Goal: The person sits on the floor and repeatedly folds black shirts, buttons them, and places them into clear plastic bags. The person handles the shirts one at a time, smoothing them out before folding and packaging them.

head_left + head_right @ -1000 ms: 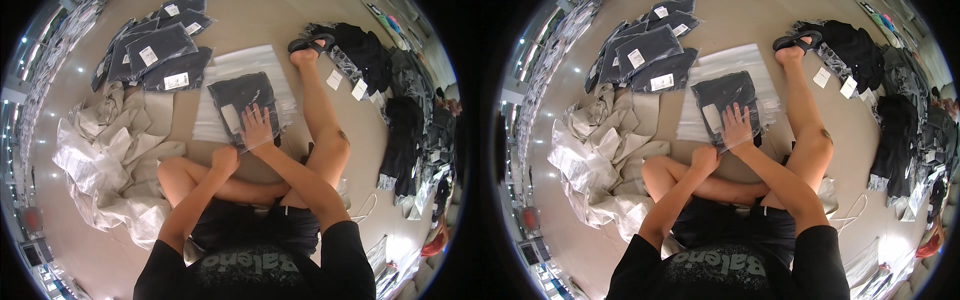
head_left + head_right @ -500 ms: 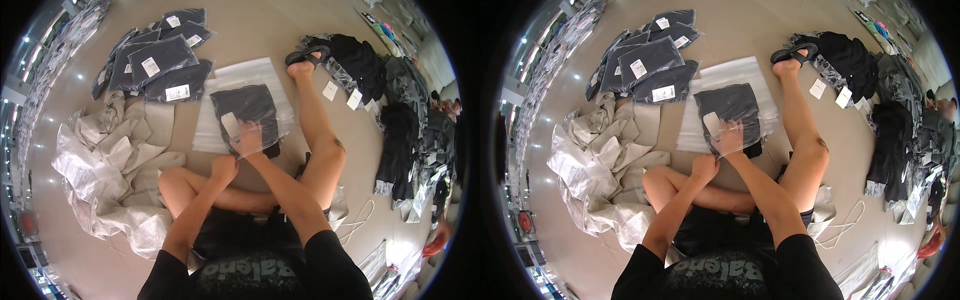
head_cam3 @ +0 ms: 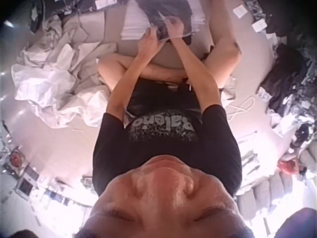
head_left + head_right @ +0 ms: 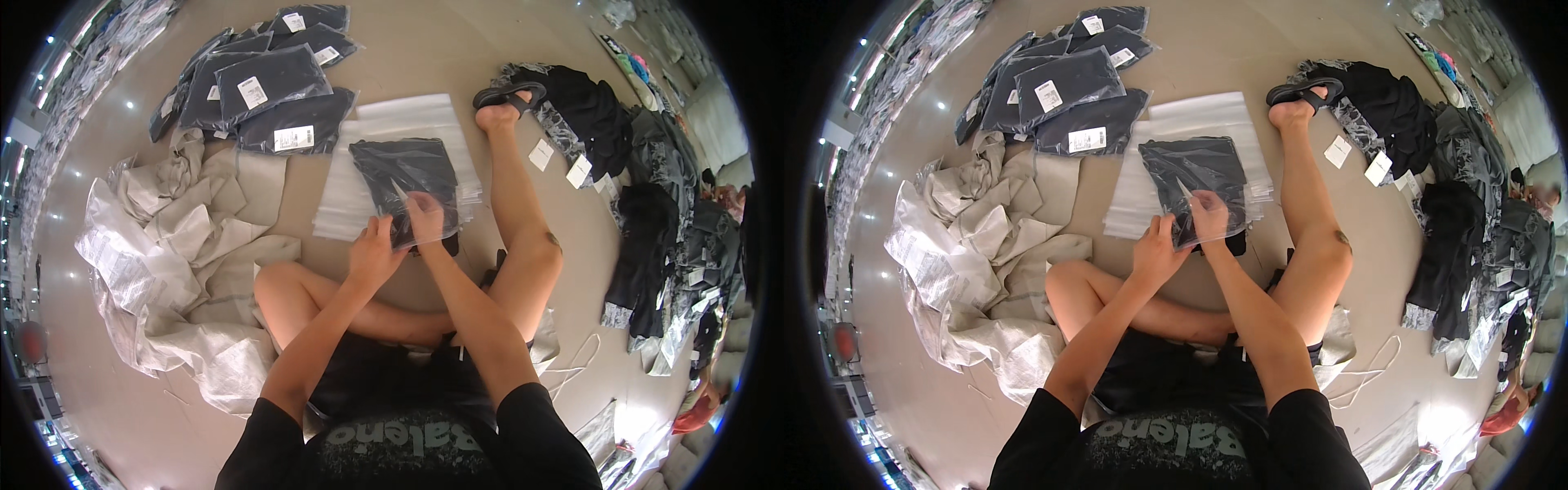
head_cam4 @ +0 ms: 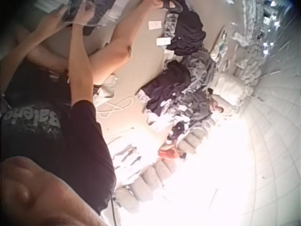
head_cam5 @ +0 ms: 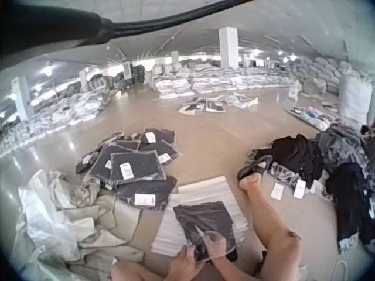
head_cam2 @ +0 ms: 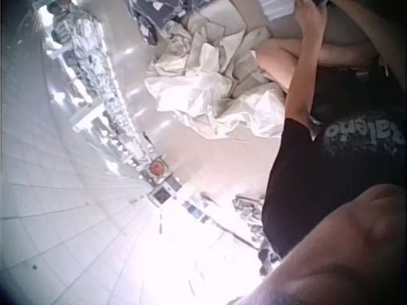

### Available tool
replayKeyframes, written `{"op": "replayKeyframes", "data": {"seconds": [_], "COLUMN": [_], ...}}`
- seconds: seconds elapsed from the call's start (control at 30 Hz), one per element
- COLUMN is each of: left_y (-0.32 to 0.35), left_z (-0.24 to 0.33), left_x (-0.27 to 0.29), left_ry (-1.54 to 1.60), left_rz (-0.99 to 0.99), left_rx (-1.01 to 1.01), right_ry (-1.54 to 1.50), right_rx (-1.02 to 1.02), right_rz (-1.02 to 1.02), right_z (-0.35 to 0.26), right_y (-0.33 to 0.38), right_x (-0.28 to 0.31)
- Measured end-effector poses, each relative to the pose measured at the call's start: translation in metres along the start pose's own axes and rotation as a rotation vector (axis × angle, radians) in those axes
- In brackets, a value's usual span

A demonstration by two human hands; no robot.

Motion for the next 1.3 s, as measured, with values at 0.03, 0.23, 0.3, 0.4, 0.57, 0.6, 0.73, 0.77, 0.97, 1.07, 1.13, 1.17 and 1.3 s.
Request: {"op": "replayKeyframes", "data": {"seconds": [0.03,0.23,0.3,0.4,0.57,0.6,0.73,0.77,0.97,1.07,1.13,1.17,1.3], "left_y": [-0.005,-0.003,-0.003,-0.001,0.005,0.004,-0.001,-0.002,0.001,0.012,0.009,0.008,-0.002], "left_z": [0.008,-0.019,-0.031,-0.033,-0.033,-0.033,-0.035,-0.035,-0.058,-0.075,-0.068,-0.072,-0.069], "left_x": [0.001,-0.03,-0.04,-0.038,-0.025,-0.023,-0.027,-0.029,-0.05,-0.048,-0.051,-0.052,-0.048], "left_ry": [0.031,-0.135,-0.078,0.01,0.03,0.02,0.084,0.103,0.285,0.424,0.5,0.48,0.418], "left_rz": [0.004,-0.158,-0.135,-0.053,0.052,0.074,0.099,0.108,0.184,0.216,0.177,0.174,0.13], "left_rx": [-0.012,0.073,0.109,0.143,0.251,0.256,0.386,0.406,0.488,0.608,0.629,0.659,0.741], "right_ry": [-0.056,0.453,0.633,0.798,0.499,0.525,0.363,0.194,-0.355,0.16,0.001,-0.084,-0.036], "right_rx": [-0.059,0.303,0.326,0.381,0.533,0.555,0.128,-0.039,-0.201,-0.083,-0.253,-0.333,-0.256], "right_rz": [-0.048,-0.074,-0.149,-0.217,-0.068,-0.037,-0.01,0.026,-0.009,-0.265,-0.353,-0.405,-0.4], "right_z": [0.008,-0.042,-0.03,-0.014,-0.05,-0.059,-0.035,-0.024,0.008,-0.025,-0.014,-0.013,-0.006], "right_y": [-0.003,0.003,-0.004,-0.009,0.01,0.018,0.015,0.015,0.013,0.034,0.029,0.026,0.018], "right_x": [0.003,0.001,0.005,0.008,-0.012,-0.013,-0.016,-0.019,-0.022,-0.04,-0.034,-0.037,-0.037]}}
Point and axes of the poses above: each hand's wrist, its own y-axis away from the middle knuckle, its own x-axis out of the back of the hand, z = x × y, the point moved 5 cm from there along -y, towards the middle knuckle, and after that the axes turned 3 degrees about z, right-handed, at the moved point
